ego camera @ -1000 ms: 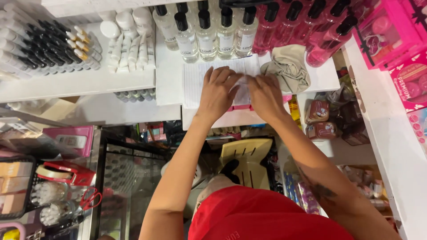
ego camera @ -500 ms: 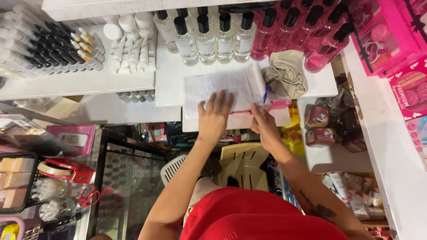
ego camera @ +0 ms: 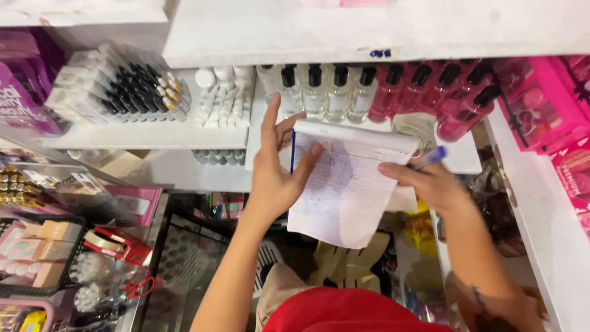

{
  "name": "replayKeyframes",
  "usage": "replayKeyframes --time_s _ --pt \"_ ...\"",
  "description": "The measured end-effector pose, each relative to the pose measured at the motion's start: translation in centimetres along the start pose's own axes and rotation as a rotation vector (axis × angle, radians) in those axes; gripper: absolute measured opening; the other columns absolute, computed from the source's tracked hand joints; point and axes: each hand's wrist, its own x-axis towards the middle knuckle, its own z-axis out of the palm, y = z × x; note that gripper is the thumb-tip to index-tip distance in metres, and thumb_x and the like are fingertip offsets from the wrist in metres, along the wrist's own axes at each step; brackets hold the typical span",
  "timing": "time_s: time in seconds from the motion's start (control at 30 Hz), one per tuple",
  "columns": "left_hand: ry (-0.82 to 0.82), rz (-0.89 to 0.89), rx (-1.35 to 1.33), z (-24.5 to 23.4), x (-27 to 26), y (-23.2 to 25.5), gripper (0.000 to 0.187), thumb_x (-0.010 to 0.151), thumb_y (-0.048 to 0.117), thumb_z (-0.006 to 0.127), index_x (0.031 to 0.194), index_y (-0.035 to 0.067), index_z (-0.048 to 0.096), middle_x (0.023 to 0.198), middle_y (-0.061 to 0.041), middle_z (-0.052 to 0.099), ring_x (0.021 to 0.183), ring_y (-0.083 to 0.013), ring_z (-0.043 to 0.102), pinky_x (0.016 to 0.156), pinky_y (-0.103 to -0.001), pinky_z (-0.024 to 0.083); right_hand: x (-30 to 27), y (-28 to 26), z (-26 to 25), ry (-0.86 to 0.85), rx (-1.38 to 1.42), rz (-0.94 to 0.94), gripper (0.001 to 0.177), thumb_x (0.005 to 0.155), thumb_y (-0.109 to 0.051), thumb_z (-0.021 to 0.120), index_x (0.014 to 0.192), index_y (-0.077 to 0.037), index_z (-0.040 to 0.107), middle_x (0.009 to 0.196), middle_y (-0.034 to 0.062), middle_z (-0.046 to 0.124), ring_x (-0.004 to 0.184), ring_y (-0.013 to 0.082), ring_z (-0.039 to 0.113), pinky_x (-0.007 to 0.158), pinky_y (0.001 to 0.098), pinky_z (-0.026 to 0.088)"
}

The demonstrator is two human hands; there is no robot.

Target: Dusting off product boxes on the shelves and recording inventory in a notebook.

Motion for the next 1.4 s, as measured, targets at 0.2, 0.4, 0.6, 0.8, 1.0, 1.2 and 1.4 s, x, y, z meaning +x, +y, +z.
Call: replayKeyframes --time_s 0.2,0.4,0.6,0.8,1.0,1.2,1.4 --pt "-0.137 -0.289 -0.61 -5.9 5.1 2.5 0.091 0.097 0.006 0.071 0.166 0.007 0.012 0.12 -0.022 0.07 0.106 -0.0247 0.068 0.091 -0.036 0.056 0.1 -17.3 3.3 -0.211 -0.075 -0.484 0.028 0.089 -0.016 0.073 0.114 -0.003 0.069 0.116 0.0112 0.072 0.108 0.0164 0.071 0.095 0.0341 0.059" --pt "-0.091 -0.184 -0.637 -9.2 10.3 -0.8 0.078 0.102 -0.003 0.065 0.161 0.008 0.015 0.116 -0.024 0.079 0.111 -0.0233 0.076 0.089 -0.03 0.059 5.3 -23.5 6.7 0.131 -0.436 -0.622 0.044 0.113 -0.023 0.071 0.077 -0.008 0.05 0.069 -0.0043 0.052 0.06 0.0036 0.045 0.054 0.023 0.034" --pt "0.182 0.075 -0.522 -9.1 16.7 -9.4 0.058 0.107 -0.012 0.057 0.15 0.007 0.022 0.148 -0.019 0.047 0.132 -0.0222 0.067 0.109 -0.03 0.053 10.0 -24.9 11.7 -0.044 -0.362 -1.105 0.04 0.124 -0.019 0.033 0.107 0.006 0.06 0.105 0.0079 0.066 0.092 0.0098 0.059 0.082 0.0242 0.047" --pt "0.128 0.184 -0.53 -7.9 22.1 -11.9 0.032 0.107 -0.013 0.061 0.131 0.0 0.046 0.128 -0.016 0.056 0.13 -0.0216 0.057 0.116 -0.029 0.039 16.9 -26.3 18.6 -0.015 -0.232 -0.866 0.043 0.115 -0.04 0.04 0.106 -0.002 0.059 0.084 0.0034 0.063 0.077 0.0093 0.059 0.069 0.0258 0.047" --pt "0.193 -0.016 -0.34 -6.5 25.5 -14.0 0.017 0.099 -0.001 0.055 0.108 0.0 0.069 0.106 -0.012 0.074 0.105 -0.0241 0.07 0.097 -0.034 0.052 21.3 -26.1 21.3 0.097 -0.074 -0.572 0.06 0.107 -0.059 0.028 0.093 -0.011 0.061 0.067 0.0007 0.056 0.058 0.0085 0.052 0.05 0.0243 0.038" --pt "-0.172 0.039 -0.283 -7.9 26.9 -15.8 0.054 0.094 0.001 0.05 0.147 -0.007 0.045 0.144 -0.03 0.055 0.137 -0.0411 0.054 0.114 -0.043 0.042 22.5 -25.0 22.7 0.114 0.139 -0.321 0.029 0.103 -0.041 0.058 0.102 -0.012 0.063 0.083 -0.0003 0.065 0.071 0.0087 0.062 0.06 0.0232 0.048" --pt "-0.78 0.109 0.1 -12.6 25.4 -14.6 0.08 0.091 0.024 0.067 0.151 -0.009 0.025 0.149 -0.05 0.011 0.142 -0.059 0.019 0.114 -0.048 0.027 23.0 -23.4 22.1 0.141 0.139 -0.285 0.024 0.102 -0.034 0.066 0.104 -0.01 0.063 0.085 -0.0003 0.067 0.068 0.0064 0.055 0.061 0.0232 0.045"
